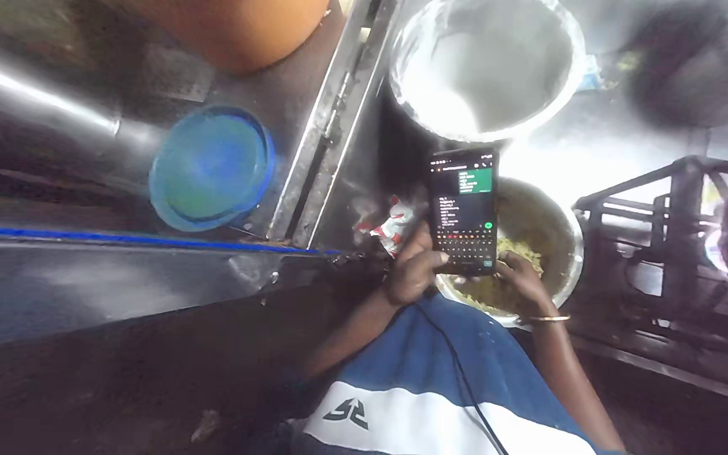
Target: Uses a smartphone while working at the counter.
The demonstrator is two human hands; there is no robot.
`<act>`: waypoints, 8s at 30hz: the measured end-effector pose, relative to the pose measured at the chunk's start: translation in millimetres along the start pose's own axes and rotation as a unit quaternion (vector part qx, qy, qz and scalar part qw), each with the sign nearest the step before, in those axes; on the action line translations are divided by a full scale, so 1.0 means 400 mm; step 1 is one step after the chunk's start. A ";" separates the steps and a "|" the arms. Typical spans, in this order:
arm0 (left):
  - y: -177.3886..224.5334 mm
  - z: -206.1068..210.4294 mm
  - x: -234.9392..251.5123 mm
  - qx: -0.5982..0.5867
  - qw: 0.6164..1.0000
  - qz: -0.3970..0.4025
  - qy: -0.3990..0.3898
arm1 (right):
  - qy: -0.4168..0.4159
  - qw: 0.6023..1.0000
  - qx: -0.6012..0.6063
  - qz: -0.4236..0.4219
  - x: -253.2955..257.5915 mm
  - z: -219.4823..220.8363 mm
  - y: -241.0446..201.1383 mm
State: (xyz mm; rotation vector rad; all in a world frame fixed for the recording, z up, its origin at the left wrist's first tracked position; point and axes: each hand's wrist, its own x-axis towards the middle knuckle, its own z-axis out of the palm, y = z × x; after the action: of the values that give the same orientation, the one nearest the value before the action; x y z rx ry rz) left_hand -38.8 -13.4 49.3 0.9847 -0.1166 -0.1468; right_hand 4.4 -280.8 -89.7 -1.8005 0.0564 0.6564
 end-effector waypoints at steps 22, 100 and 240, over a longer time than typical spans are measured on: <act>0.003 0.027 0.001 0.048 0.998 -0.015 0.048 | -0.004 1.000 0.019 0.009 -0.001 0.005 0.003; 0.006 0.026 0.000 0.035 0.999 -0.013 0.010 | -0.002 1.000 -0.012 -0.005 0.001 -0.002 -0.004; -0.076 -0.078 0.001 -0.129 0.987 -0.068 0.073 | -0.343 0.784 -0.505 0.108 0.050 0.219 -0.133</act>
State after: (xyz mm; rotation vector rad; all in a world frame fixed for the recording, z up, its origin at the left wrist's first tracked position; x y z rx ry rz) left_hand -35.5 -4.2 6.8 0.7422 0.1022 -0.2082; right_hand 5.1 -178.4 -68.5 -2.4330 -0.7255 1.7097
